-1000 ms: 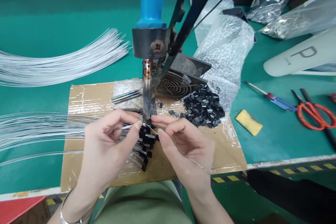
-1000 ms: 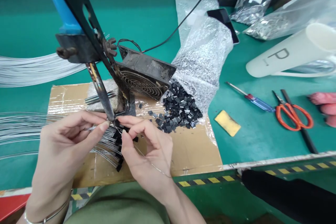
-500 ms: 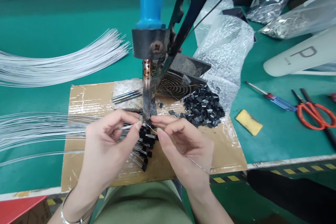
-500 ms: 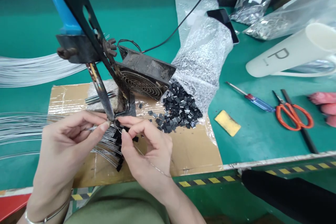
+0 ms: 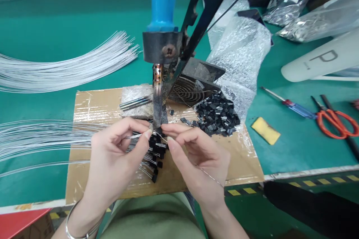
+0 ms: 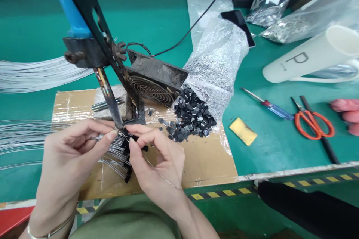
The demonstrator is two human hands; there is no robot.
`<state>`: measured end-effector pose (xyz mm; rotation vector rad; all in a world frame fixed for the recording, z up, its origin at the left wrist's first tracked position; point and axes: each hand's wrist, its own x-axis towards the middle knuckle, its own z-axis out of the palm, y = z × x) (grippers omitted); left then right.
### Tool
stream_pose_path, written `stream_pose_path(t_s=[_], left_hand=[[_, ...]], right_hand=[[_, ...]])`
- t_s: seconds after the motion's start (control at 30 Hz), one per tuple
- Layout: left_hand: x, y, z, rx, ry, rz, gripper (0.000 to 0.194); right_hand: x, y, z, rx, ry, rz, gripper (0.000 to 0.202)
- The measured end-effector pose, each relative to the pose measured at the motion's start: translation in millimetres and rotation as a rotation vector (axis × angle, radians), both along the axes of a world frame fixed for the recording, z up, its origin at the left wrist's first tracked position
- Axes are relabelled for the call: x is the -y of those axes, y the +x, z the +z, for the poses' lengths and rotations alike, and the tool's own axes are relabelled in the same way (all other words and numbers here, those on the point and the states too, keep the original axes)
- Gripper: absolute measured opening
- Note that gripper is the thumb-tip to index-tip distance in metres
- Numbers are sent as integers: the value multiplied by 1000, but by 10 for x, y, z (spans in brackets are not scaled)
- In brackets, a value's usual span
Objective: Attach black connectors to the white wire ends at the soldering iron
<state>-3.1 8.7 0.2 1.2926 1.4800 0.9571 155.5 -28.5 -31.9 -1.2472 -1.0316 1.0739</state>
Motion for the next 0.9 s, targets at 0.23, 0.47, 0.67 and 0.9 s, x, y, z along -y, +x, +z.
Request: stream_pose_path(t_s=[0.23,0.47,0.67,0.9], left_hand=[[-13,5,-36,-1,-21,-23,11],[6,4,-1,11,-7,-21,12],[-6,20,-11,5,8,-24,11],[14,16,-7,-13,42,-5,14]], right_hand=[[3,0,-19,12,3,4,17],[9,-22,-16,39,14,-18,16],[14,-29,-43,50,70,-19,17],[-2,-54,-19,120,116,-30,19]])
